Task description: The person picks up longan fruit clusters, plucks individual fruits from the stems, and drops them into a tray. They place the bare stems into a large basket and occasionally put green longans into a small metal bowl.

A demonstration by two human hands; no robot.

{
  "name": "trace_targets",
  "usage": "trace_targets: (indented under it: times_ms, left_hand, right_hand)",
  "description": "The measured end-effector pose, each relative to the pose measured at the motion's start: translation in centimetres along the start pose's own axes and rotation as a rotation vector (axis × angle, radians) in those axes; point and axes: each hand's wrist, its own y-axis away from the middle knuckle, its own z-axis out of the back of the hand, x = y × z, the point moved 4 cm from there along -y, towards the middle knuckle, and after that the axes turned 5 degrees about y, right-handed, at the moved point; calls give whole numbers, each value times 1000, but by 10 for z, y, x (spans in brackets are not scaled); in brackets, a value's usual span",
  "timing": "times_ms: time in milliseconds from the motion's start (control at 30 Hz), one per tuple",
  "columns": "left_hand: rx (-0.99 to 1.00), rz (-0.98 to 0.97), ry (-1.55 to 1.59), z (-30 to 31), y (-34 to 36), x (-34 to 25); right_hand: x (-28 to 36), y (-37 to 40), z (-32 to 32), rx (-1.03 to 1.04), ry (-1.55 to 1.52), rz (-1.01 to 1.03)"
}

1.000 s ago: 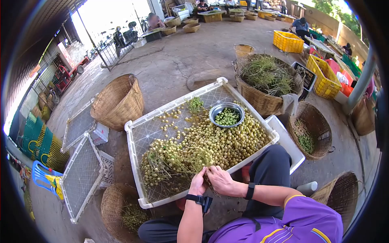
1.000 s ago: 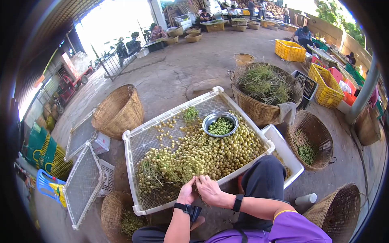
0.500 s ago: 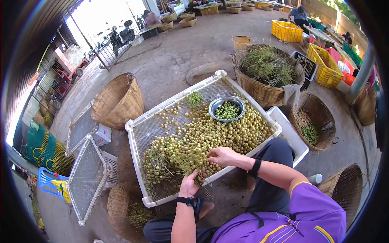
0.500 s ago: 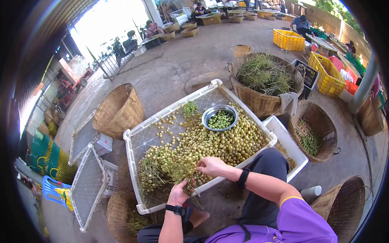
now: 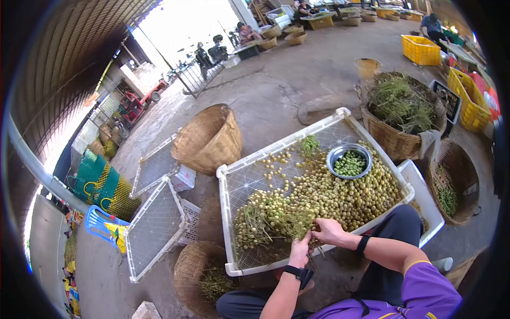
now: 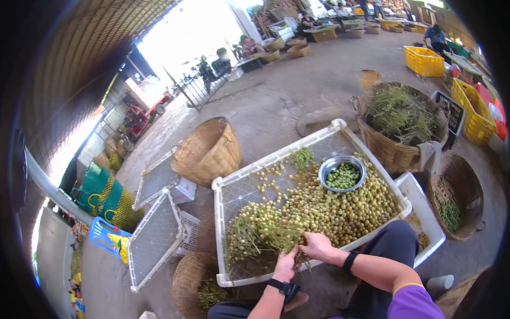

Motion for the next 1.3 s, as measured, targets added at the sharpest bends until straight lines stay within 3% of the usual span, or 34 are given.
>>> trace_targets:
  times_ms: [167,233,300,433,533,567,633,900,967,1233,1300]
  left_hand:
    - [8,-57,164,-5,17,-30]
    - [-126,-74,89,6,26,-47]
    - [27,-93,110,12,36,-68]
    - [113,-182,71,15,60,-105]
    - [185,-207,30,12,72,-119]
    - [188,-203,25,13,71,-120]
    - [227,-167,13,14,69,-117]
    - [148,-151,-146,5,57,-95]
    - [146,-145,-109,3,56,-94]
    - [122,-149,-139,11,48,-88]
    - [157,-118,-122,10,48,-88]
  right_hand:
    - [-2,-2,21,115,-278,60]
    - [-10,-6,35,77,-486,29]
    - [-27,-14,43,-9,-526,-24]
    - [-33,-17,55,-33,-636,-62]
    - [-24,-18,56,-8,-878,22]
    - [-23,-19,57,-13,-883,17]
    - [-12,-18,71,-201,-704,269]
    - [-1,-24,62,-50,-682,462]
    - [-5,-27,59,-1,-630,419]
    - [-12,-24,50,256,-1121,61]
    - [-16,-21,44,330,-1499,-175]
